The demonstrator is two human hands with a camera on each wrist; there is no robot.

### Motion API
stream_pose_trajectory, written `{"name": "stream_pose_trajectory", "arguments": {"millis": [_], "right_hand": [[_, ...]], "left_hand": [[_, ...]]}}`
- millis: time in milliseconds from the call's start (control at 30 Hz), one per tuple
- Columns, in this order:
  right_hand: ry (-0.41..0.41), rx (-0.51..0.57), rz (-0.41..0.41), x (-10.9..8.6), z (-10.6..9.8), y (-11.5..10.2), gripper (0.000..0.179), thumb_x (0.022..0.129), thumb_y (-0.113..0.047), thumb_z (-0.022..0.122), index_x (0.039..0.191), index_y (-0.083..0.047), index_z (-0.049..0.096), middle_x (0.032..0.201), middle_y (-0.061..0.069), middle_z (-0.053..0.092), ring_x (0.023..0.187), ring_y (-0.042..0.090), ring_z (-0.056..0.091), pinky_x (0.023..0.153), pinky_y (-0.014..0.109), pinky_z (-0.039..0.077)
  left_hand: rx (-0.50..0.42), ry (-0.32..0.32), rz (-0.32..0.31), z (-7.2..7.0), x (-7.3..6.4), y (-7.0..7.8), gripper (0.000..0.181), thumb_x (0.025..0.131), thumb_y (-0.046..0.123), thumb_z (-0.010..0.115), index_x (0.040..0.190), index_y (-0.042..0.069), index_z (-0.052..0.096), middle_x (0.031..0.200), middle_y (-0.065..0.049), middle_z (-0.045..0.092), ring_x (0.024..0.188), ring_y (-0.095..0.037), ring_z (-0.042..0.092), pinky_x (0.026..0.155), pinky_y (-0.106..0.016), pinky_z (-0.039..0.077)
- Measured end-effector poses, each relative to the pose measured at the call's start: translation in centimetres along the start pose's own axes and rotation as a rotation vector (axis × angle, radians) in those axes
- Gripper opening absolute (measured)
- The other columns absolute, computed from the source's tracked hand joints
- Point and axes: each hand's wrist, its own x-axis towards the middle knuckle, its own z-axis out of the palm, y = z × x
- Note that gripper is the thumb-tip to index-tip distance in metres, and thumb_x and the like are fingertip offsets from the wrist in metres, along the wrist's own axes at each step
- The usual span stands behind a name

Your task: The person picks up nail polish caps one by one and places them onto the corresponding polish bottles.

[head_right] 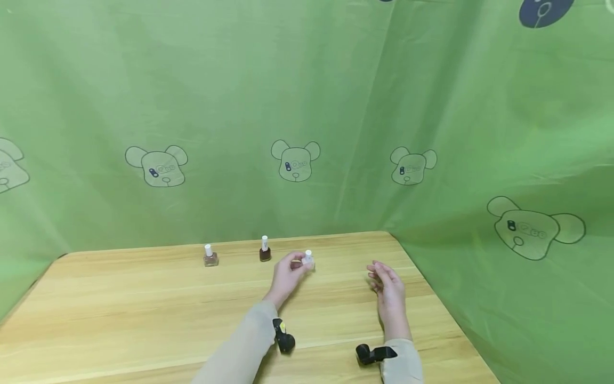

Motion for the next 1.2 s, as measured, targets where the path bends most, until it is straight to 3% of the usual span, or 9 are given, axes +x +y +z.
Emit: {"name": "stream_pose_trajectory", "arguments": {"millis": [200,533,833,1200], "right_hand": [[-0.025,0.11,-0.004,-0.2,-0.7,-0.3,0.021,0.101,-0.017,0.052,0.097,-0.019,0.072,0.088,-0.009,0.075,0.081,0.006,0.064,0.074,0.022,0.047],[-0.03,0.08,-0.023,-0.2,-1.0,0.3,0.019,0.1,-0.017,0.054,0.098,-0.02,0.073,0.089,-0.008,0.075,0.08,0.006,0.065,0.073,0.021,0.049],[-0.026,0.113,0.009,-0.2,-0.5,0.1,0.019,0.1,-0.016,0.055,0.095,-0.019,0.073,0.087,-0.007,0.075,0.079,0.006,0.065,0.073,0.022,0.048],[0.004,0.076,0.028,0.2,-0.3,0.3,0.016,0.099,-0.018,0.056,0.096,-0.02,0.071,0.088,-0.008,0.075,0.08,0.006,0.065,0.073,0.022,0.049]], "left_hand": [[0.025,0.015,0.0,0.4,1.3,-0.2,0.033,0.084,0.017,0.076,0.113,0.005,0.068,0.107,-0.012,0.071,0.094,-0.019,0.067,0.084,-0.024,0.056],[0.108,0.01,-0.003,0.9,2.9,-0.8,0.03,0.083,0.015,0.076,0.112,0.008,0.07,0.109,-0.009,0.073,0.099,-0.021,0.068,0.088,-0.027,0.056],[0.176,0.016,-0.017,0.8,3.4,-0.8,0.029,0.082,0.016,0.077,0.11,0.009,0.071,0.105,-0.009,0.074,0.097,-0.021,0.068,0.09,-0.033,0.055],[0.191,0.041,-0.033,0.6,3.3,-0.9,0.032,0.082,0.016,0.076,0.112,0.008,0.07,0.097,-0.008,0.073,0.087,-0.015,0.066,0.081,-0.027,0.056]]}}
